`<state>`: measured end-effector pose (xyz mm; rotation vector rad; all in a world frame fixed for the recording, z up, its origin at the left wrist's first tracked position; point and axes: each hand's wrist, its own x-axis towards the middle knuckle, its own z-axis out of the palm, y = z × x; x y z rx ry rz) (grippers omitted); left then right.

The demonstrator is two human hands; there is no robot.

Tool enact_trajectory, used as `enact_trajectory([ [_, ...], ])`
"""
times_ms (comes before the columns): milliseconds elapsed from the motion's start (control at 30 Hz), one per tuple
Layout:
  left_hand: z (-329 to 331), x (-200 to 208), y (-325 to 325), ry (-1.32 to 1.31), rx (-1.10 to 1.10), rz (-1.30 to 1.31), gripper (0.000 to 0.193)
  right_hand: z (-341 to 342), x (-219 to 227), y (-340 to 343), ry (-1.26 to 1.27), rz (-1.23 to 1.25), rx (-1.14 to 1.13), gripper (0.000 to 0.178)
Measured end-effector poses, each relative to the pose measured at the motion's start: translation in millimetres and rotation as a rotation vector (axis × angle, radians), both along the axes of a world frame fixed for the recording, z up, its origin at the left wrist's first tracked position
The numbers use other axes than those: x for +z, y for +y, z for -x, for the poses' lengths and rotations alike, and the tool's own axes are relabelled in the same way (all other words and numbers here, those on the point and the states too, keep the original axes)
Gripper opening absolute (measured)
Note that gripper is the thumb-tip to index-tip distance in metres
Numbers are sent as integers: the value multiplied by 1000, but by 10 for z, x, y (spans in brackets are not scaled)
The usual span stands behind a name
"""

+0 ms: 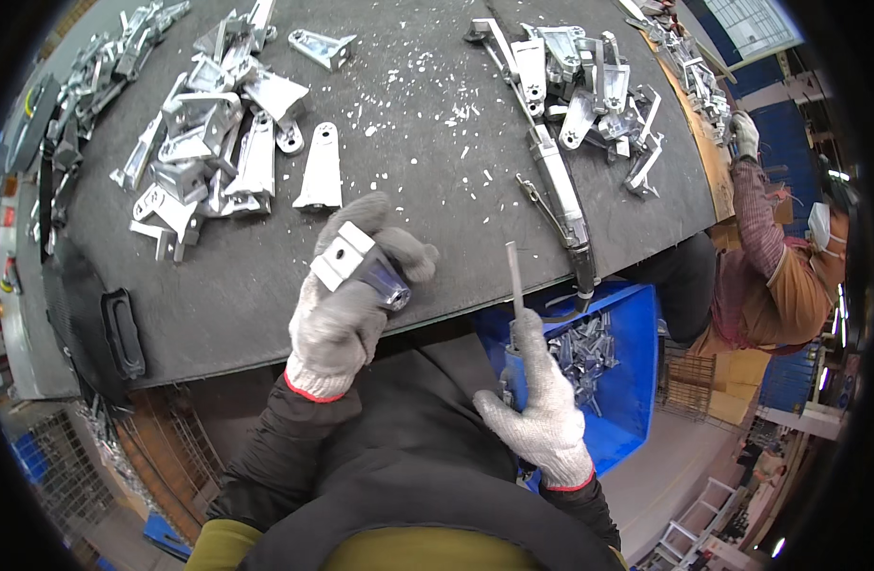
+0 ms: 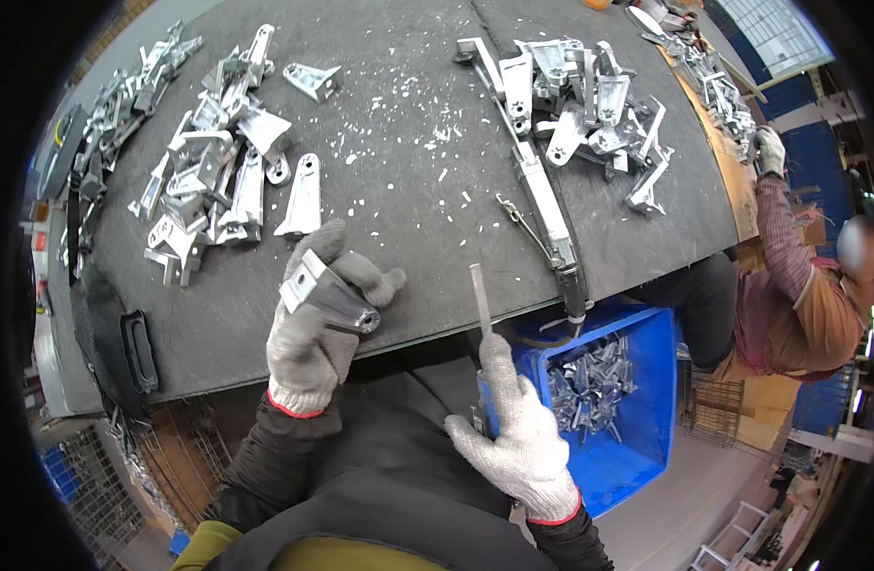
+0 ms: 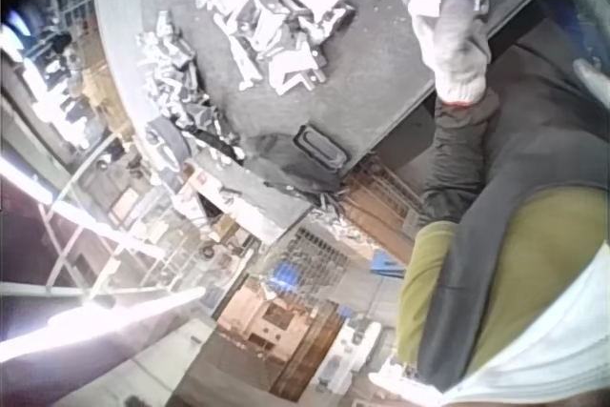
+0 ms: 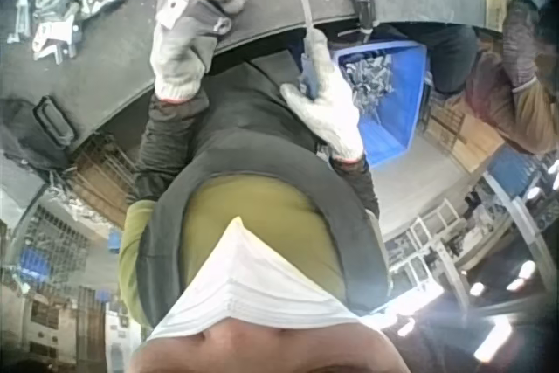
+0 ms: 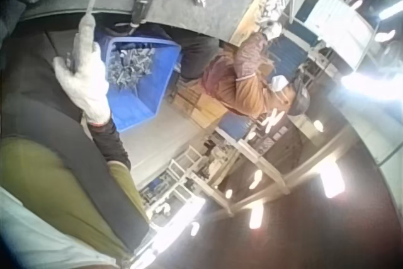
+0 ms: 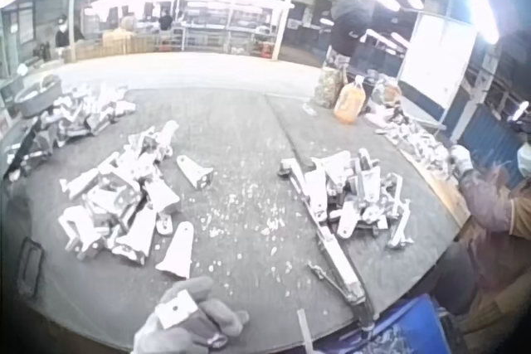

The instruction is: The person files metal parts using a pneumatic file, places the tool and parts on the table, and takes off the gloves.

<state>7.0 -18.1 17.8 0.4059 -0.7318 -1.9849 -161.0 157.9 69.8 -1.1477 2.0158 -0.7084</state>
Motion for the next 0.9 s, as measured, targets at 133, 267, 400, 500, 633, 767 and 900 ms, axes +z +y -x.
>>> enact_trajectory([
  [133,-20,62,-98,383,-25,-258,69,-35,-91,-71,96,-121,93,93],
  [267,4,101,-126,449,7,-322,69,-62,-128,-154,159,-167,146,88],
  [400,74,207,-149,340,-60,-286,76,-44,-98,-163,149,-225,170,93],
  [500,296,360,-311,-14,-201,-258,68,16,-62,-165,104,-234,191,91],
  [633,1063,562,-742,-335,-405,-144,35,68,-28,-193,123,-229,251,89],
  [767,1965,730,-1167,-528,-98,740,28,42,-19,-223,142,-255,291,91],
  [900,1989,993,-1242,-910,377,1226,37,-3,-50,-208,147,-291,238,104],
])
